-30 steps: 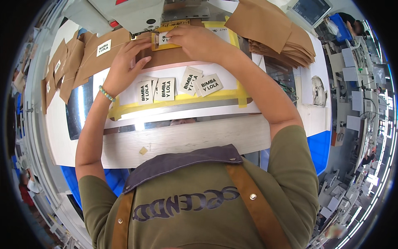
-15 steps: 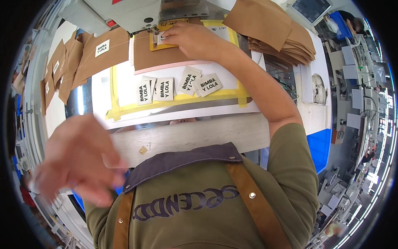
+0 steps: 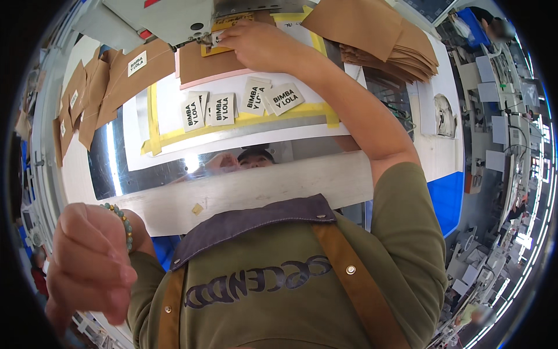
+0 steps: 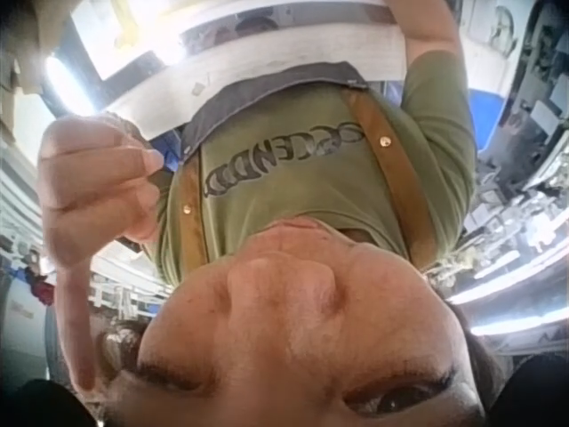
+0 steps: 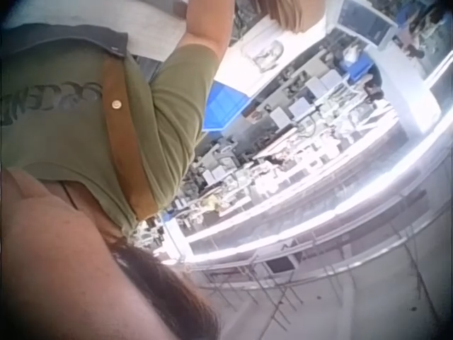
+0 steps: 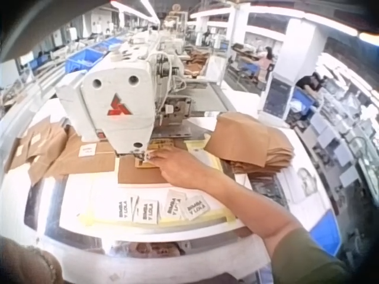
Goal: Sewing brand labels onto small brown leather or cardstock pieces using an industrial sewing machine.
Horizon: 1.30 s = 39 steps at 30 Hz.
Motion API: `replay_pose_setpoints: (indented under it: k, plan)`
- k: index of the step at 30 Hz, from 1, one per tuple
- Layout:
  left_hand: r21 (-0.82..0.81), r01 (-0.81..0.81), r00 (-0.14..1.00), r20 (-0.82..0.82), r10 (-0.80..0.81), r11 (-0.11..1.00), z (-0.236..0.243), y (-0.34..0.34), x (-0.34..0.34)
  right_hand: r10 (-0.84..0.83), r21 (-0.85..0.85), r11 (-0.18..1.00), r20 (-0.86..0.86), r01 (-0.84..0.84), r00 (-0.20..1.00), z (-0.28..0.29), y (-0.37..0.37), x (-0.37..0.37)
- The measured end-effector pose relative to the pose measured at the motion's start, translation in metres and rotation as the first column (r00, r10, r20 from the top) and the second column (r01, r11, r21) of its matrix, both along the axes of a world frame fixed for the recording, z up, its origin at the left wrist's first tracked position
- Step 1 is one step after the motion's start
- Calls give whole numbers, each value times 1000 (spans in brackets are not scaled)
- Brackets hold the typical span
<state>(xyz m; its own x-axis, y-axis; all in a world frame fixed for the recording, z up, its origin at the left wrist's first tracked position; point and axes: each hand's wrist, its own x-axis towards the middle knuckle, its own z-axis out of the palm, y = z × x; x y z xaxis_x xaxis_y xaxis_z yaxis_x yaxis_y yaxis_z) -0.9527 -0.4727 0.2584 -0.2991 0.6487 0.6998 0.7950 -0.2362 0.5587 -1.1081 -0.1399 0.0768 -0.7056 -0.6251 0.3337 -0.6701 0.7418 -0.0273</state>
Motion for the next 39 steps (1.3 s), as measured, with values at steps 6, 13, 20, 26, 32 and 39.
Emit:
replay_pose_setpoints:
  k: [6,13,20,26,32,39]
  plan:
    - [33,-339,935,-93,341,940,-39,31,-28,-65,-73,994,144,76,987,8,6,8]
    - [-541,-429,901,-199,386,724,-114,26,-114,-110,-311,934,209,173,972,45,56,51]
    - [-625,-543,839,-378,392,560,-163,35,-162,-211,-604,749,173,273,962,23,100,44]
    - [-610,-544,839,-385,385,575,-168,51,-169,-212,-760,545,285,355,935,14,113,39]
    - [-574,-541,840,-400,366,614,-171,58,-172,-141,-808,451,357,381,923,7,126,34]
    - [-588,-434,900,-317,300,683,-174,55,-188,-132,-796,438,402,418,906,4,128,31]
